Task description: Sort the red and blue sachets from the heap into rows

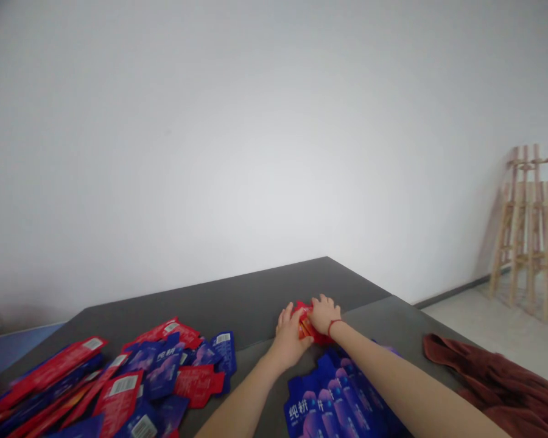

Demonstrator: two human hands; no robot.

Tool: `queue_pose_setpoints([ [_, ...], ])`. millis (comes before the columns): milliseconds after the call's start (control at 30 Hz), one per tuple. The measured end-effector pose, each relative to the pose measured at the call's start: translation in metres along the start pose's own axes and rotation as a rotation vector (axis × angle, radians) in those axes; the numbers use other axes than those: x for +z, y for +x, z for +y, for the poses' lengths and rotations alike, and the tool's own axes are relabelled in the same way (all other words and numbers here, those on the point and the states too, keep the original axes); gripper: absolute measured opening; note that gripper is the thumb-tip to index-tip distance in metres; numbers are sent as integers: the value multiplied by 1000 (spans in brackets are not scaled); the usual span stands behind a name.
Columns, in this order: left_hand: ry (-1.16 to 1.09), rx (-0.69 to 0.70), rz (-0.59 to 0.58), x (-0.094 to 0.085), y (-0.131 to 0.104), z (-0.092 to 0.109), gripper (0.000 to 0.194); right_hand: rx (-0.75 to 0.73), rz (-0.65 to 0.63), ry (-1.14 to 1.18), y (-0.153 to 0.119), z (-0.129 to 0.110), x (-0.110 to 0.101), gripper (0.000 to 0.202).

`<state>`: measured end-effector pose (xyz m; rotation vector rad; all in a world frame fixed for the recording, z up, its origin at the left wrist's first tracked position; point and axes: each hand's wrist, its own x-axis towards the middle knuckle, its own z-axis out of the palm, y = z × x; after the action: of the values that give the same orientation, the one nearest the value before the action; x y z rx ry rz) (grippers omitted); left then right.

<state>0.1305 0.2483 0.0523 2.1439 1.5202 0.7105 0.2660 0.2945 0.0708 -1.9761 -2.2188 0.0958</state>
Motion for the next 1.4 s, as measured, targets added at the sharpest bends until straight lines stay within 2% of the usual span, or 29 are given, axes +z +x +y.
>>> queue_pose_setpoints([
  [67, 21, -6, 91, -25, -28, -11, 56, -163, -2, 79, -17, -32, -3, 37],
  [167, 53, -45, 231, -63, -70, -38, 62, -433, -75, 209, -47, -102, 6, 36],
  [200, 57, -47, 323, -73, -82, -48, 64, -475, -95, 247, -56, -126, 12, 32],
  [267, 53, -86, 474, -87, -102, -69, 64, -476, -113, 303, -72, -169, 22, 29],
  [300, 53, -105, 508, -90, -111, -79, 63, -453, -112, 329, -78, -186, 26, 30],
  [400, 67, -134, 510, -90, -134, -102, 63, -368, -130, 429, -83, -213, 32, 29],
  [467, 89, -129, 482, -87, -149, -110, 67, -323, -151, 523, -81, -215, 28, 22],
  [567, 155, -120, 420, -87, -167, -112, 76, -269, -198, 694, -79, -208, 12, 8],
  [633, 131, -101, 417, -94, -173, -106, 69, -264, -253, 816, -86, -202, -2, 16],
  [700, -69, -105, 424, -102, -174, -98, 49, -284, -281, 926, -98, -196, -16, 26],
  [767, -406, -183, 376, -106, -172, -89, 40, -315, -220, 1069, -114, -193, -23, 35],
  [833, -674, -282, 279, -103, -170, -82, 50, -342, -147, 1261, -129, -191, -21, 38],
  [867, -755, -315, 220, -99, -170, -80, 56, -343, -157, 1363, -134, -191, -16, 39],
  [967, -862, -343, 58, -83, -177, -76, 64, -235, -339, 1620, -142, -192, 5, 45],
  [1033, -913, -344, -5, -73, -184, -75, 61, -138, -393, 1712, -140, -191, 17, 42],
  [1167, -929, -347, -45, -64, -189, -74, 66, -69, -375, 1742, -131, -185, 27, 38],
  [1400, -793, -341, -106, -62, -170, -69, 58, -32, -354, 1662, -108, -173, 20, 24],
])
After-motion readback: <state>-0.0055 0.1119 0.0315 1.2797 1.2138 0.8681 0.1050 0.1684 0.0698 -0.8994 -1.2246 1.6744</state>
